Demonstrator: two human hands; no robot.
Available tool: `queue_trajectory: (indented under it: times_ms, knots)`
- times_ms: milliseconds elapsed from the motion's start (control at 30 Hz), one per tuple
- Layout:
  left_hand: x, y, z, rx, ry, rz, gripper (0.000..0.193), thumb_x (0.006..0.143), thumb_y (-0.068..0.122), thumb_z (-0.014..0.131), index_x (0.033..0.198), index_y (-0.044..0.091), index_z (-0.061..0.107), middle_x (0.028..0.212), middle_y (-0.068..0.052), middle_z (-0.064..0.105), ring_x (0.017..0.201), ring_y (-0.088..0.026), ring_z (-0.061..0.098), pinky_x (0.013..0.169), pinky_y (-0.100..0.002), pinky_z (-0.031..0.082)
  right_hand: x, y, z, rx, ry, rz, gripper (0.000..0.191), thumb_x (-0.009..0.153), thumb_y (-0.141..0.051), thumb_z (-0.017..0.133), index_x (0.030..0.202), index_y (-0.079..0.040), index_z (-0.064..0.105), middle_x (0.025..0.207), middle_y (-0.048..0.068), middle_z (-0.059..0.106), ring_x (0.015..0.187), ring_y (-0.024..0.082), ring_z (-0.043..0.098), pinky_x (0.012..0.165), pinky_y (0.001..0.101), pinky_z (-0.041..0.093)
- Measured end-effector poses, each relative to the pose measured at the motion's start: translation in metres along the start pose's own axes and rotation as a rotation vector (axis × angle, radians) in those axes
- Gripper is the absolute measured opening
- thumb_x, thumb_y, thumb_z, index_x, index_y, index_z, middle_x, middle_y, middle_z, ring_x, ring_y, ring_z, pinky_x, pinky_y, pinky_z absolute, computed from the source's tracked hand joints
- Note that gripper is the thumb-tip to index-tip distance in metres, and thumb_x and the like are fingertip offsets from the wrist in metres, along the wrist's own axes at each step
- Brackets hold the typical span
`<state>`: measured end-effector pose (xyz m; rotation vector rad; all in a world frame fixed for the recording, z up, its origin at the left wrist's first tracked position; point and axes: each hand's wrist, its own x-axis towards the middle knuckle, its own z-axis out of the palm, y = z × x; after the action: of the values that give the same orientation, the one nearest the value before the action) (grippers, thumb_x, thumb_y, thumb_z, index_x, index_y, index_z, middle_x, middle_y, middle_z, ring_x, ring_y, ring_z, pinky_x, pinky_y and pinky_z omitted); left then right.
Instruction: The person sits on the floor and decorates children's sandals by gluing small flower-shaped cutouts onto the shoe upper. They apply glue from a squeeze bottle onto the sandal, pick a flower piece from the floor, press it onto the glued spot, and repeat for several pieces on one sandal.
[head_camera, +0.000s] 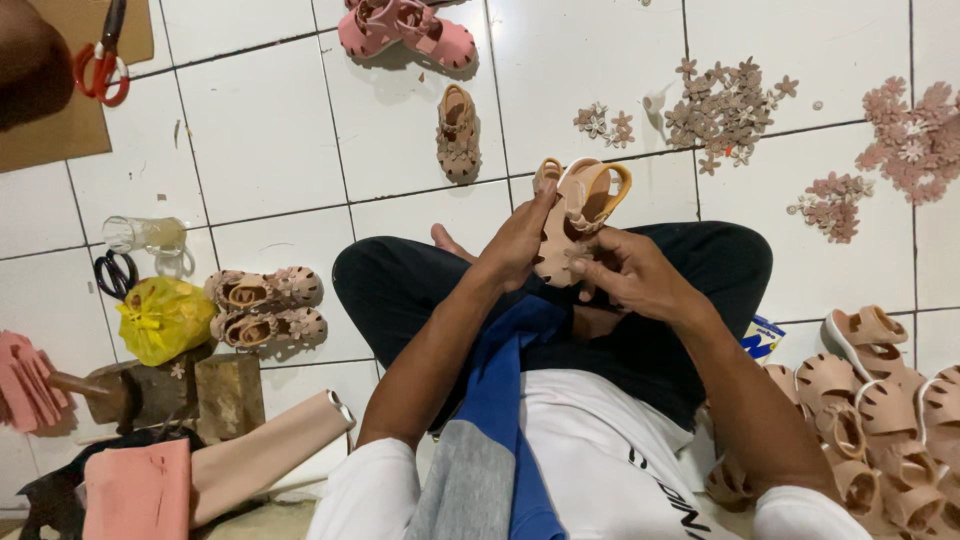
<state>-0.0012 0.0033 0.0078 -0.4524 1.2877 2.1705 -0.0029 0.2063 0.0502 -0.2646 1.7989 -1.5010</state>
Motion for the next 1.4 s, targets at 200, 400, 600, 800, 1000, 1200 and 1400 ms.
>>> queue_trajectory:
  times_ms: [200, 400, 600, 800, 1000, 1200, 1400]
  knots:
    - [0.002, -0.005, 0.002, -0.075, -0.046, 0.020, 0.066, 0.107, 0.057, 0.036, 0.132, -0.001, 0.055, 0.112, -0.015, 0.067, 0.097, -0.019, 0.069, 0.083, -0.034, 0.061, 0.001, 0.011, 0.007, 0.152, 0.075, -0.156, 0.016, 0.098, -0.014, 0.072, 0.100, 0.001, 0.069, 0.074, 0.002, 0.068, 0.057, 0.007, 0.063, 0.049, 0.0214, 0.051]
    - [0.002, 0.003, 0.002, -0.146, 0.043, 0.009, 0.072, 0.105, 0.057, 0.036, 0.141, -0.004, 0.051, 0.124, -0.019, 0.065, 0.105, -0.023, 0.069, 0.087, -0.036, 0.060, -0.004, -0.007, 0.008, 0.161, 0.204, -0.191, 0.030, 0.090, -0.010, 0.073, 0.118, -0.002, 0.068, 0.105, 0.004, 0.066, 0.067, 0.006, 0.071, 0.051, 0.0193, 0.052]
    - [0.000, -0.002, 0.001, -0.248, 0.127, 0.260, 0.073, 0.108, 0.054, 0.035, 0.146, -0.006, 0.044, 0.136, -0.021, 0.059, 0.120, -0.026, 0.061, 0.101, -0.037, 0.053, -0.007, -0.016, 0.032, -0.226, 0.683, -0.430, 0.025, 0.094, -0.004, 0.079, 0.119, -0.004, 0.075, 0.121, 0.008, 0.067, 0.077, 0.006, 0.064, 0.065, 0.0195, 0.052]
    - [0.001, -0.005, 0.002, -0.183, 0.214, 0.192, 0.071, 0.111, 0.052, 0.032, 0.145, -0.009, 0.044, 0.136, -0.026, 0.057, 0.120, -0.029, 0.059, 0.101, -0.039, 0.052, -0.007, -0.015, 0.031, -0.247, 0.680, -0.497, 0.007, 0.095, -0.004, 0.079, 0.100, -0.002, 0.075, 0.121, 0.008, 0.068, 0.081, 0.006, 0.065, 0.067, 0.0201, 0.053]
    - [0.005, -0.010, -0.002, -0.273, 0.123, 0.208, 0.070, 0.108, 0.053, 0.032, 0.147, -0.004, 0.042, 0.136, -0.020, 0.058, 0.123, -0.027, 0.059, 0.105, -0.040, 0.050, -0.012, -0.006, 0.023, -0.087, 0.652, -0.540, 0.003, 0.099, -0.002, 0.072, 0.099, -0.001, 0.069, 0.123, 0.008, 0.066, 0.088, 0.006, 0.066, 0.073, 0.0206, 0.057]
    - [0.009, -0.011, -0.041, -0.382, 0.101, 0.257, 0.069, 0.110, 0.052, 0.033, 0.150, -0.003, 0.044, 0.145, -0.019, 0.057, 0.132, -0.027, 0.056, 0.115, -0.040, 0.045, 0.013, 0.047, -0.033, -0.101, 0.816, -0.194, 0.021, 0.099, -0.009, 0.073, 0.118, -0.002, 0.069, 0.096, 0.006, 0.071, 0.084, 0.011, 0.068, 0.074, 0.0232, 0.054]
    - [0.004, -0.020, -0.069, -0.469, 0.107, 0.291, 0.063, 0.110, 0.049, 0.033, 0.151, 0.003, 0.045, 0.147, -0.015, 0.055, 0.135, -0.027, 0.054, 0.116, -0.041, 0.044, 0.052, 0.100, -0.061, -0.648, 0.646, -0.117, 0.030, 0.089, -0.014, 0.077, 0.113, 0.002, 0.071, 0.103, 0.018, 0.072, 0.081, 0.028, 0.070, 0.074, 0.0401, 0.055]
